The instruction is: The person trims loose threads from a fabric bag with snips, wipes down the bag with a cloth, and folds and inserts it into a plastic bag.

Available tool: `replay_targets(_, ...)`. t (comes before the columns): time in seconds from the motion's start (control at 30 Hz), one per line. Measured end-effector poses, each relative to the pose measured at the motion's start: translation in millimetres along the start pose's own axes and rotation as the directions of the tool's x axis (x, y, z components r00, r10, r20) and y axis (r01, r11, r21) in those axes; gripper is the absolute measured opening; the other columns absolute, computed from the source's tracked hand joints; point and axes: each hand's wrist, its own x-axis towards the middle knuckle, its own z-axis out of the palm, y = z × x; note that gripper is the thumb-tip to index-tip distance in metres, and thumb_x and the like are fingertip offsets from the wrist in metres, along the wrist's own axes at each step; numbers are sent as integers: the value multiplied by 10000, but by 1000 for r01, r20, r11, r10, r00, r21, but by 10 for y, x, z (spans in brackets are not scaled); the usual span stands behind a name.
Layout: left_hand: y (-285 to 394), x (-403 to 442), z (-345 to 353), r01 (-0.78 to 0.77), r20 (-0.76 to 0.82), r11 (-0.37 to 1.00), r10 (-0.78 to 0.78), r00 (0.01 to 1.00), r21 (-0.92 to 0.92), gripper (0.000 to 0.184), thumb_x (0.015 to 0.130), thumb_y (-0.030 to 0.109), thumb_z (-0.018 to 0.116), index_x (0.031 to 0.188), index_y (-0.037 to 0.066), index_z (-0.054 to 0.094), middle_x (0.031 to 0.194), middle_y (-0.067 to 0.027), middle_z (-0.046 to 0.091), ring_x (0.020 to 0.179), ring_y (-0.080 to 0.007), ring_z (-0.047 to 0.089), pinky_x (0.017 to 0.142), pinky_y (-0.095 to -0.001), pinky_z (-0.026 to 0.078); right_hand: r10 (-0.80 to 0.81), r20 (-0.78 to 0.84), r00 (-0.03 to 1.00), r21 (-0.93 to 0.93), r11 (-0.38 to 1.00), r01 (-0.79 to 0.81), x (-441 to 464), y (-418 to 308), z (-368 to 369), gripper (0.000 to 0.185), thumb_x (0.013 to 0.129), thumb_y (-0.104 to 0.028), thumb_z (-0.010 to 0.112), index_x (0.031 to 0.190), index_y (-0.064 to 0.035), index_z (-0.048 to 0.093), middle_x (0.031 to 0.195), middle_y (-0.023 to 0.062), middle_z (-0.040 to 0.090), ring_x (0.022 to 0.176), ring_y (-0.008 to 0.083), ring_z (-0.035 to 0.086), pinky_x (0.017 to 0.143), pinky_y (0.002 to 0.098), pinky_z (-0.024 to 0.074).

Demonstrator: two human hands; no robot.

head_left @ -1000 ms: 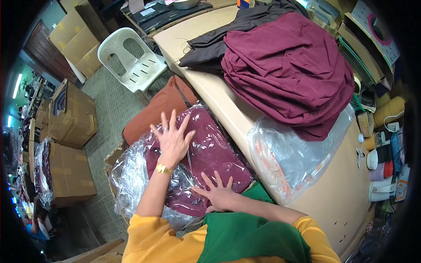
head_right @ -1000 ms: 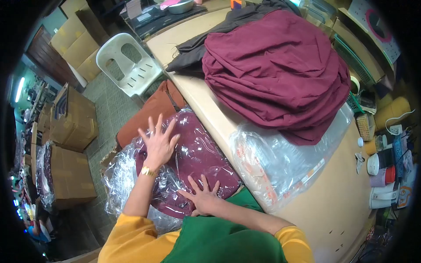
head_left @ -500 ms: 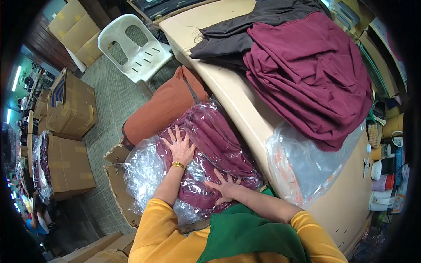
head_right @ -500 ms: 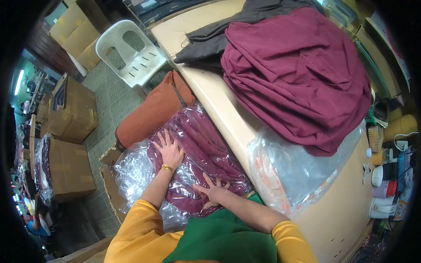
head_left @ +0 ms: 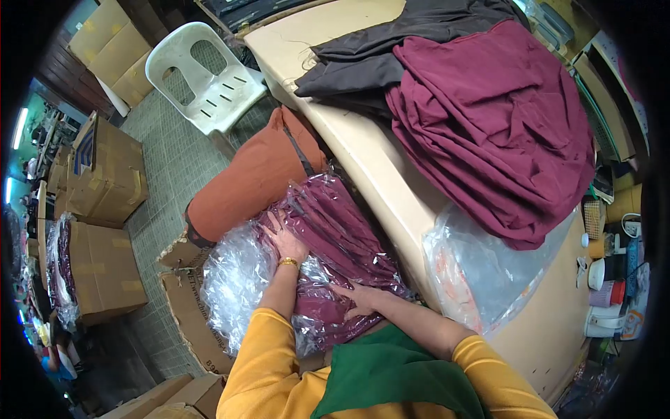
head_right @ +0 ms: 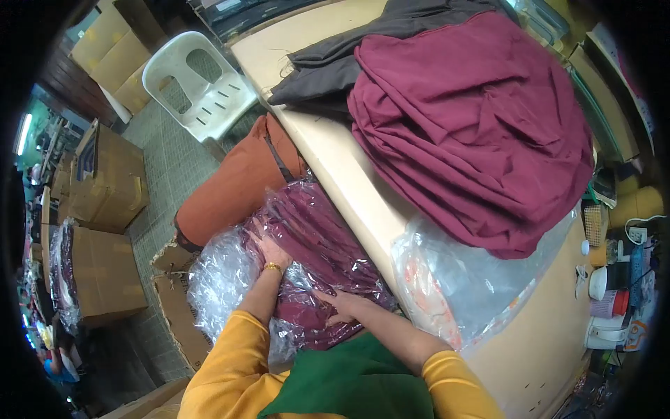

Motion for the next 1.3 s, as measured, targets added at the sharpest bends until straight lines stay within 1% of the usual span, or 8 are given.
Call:
replay_targets(0.33, 363, -1314, -2136, -142, 220, 965, 191, 957, -222, 779, 895, 528, 582, 1544, 189, 317, 1623, -239, 104, 1476, -512, 45, 1101, -736, 64, -14, 87, 996, -200, 979, 31, -528, -948, -444, 1123, 715, -387, 856, 1565, -392, 122, 1636, 207, 14, 1454, 511, 167, 1102, 702, 258)
replay_targets(0.47, 197, -2113, -1896, -148, 319, 979, 186, 930, -140, 942, 793, 651, 643, 1536, 165, 330, 1614, -235, 149, 1474, -501, 85, 1100, -738, 85, -78, -487, 870, -574, 780, -251, -855, -1142, -752, 915, 712, -530, 776, 1500, -249, 406, 1631, 194, 128, 1510, 398, 35, 1099, 752, 75)
replay_targets(0.57, -348, -2389, -1124, -125, 156, 923, 193, 969, -363, 973, 795, 567, 694, 1533, 80, 287, 1594, -284, 146, 1461, -522, 94, 1153, -631, 185, -63, -623, 779, -399, 883, -248, -538, -633, -1050, 869, 842, -494, 692, 1549, -188, 293, 1650, 123, 88, 1514, 364, 41, 1211, 479, 182)
replay_targets(0.7, -501, -2367, -754, -65, 142, 709, 229, 963, -702, 972, 805, 417, 754, 1551, 80, 230, 1595, -294, 109, 1464, -501, 117, 1186, -502, 237, -42, -624, 780, -427, 855, -295, -489, -615, -1024, 852, 881, -466, 664, 1553, -132, 259, 1644, 136, 102, 1510, 378, 43, 1218, 462, 180)
replay_targets(0.8, -259, -2086, -1746, -2, 534, 955, 168, 828, -296, 899, 857, 533, 637, 1558, 130, 243, 1596, -290, 133, 1476, -473, 127, 1178, -568, 199, 66, -631, 773, -287, 906, -312, -838, -971, -972, 795, 895, -432, 662, 1547, -182, 282, 1645, 160, 34, 1506, 410, 18, 1194, 573, 165)
replay_targets(0.87, -264, -1972, -2099, -129, 473, 970, 213, 855, -204, 827, 896, 541, 584, 1558, 165, 263, 1603, -270, 140, 1476, -465, 141, 1174, -581, 189, 117, -527, 841, -272, 915, -298, -1133, -1313, -828, 842, 882, -503, 655, 1565, -238, 241, 1648, 158, -34, 1493, 453, -57, 1095, 763, 98)
replay_targets(1.03, -856, -1683, -1759, 131, 1, 991, -131, 991, 12, 723, 941, 476, 548, 1548, 177, 295, 1616, -208, 177, 1478, -451, 149, 1179, -593, 143, 267, -206, 941, -344, 881, -325, -1288, -1312, -250, 1017, 824, -684, 613, 1586, -308, 53, 1648, 151, -76, 1483, 479, -81, 1078, 782, 106)
replay_targets(1.3, -1618, -1431, -1308, 4, -255, 945, -92, 963, -326, 715, 955, 357, 553, 1565, 156, 238, 1633, -182, 126, 1483, -431, 155, 1202, -523, 136, 148, -233, 961, -286, 934, -213, -1196, -1131, -22, 1008, 850, -654, 607, 1587, -293, 22, 1649, 146, -65, 1501, 426, -65, 1101, 753, 132)
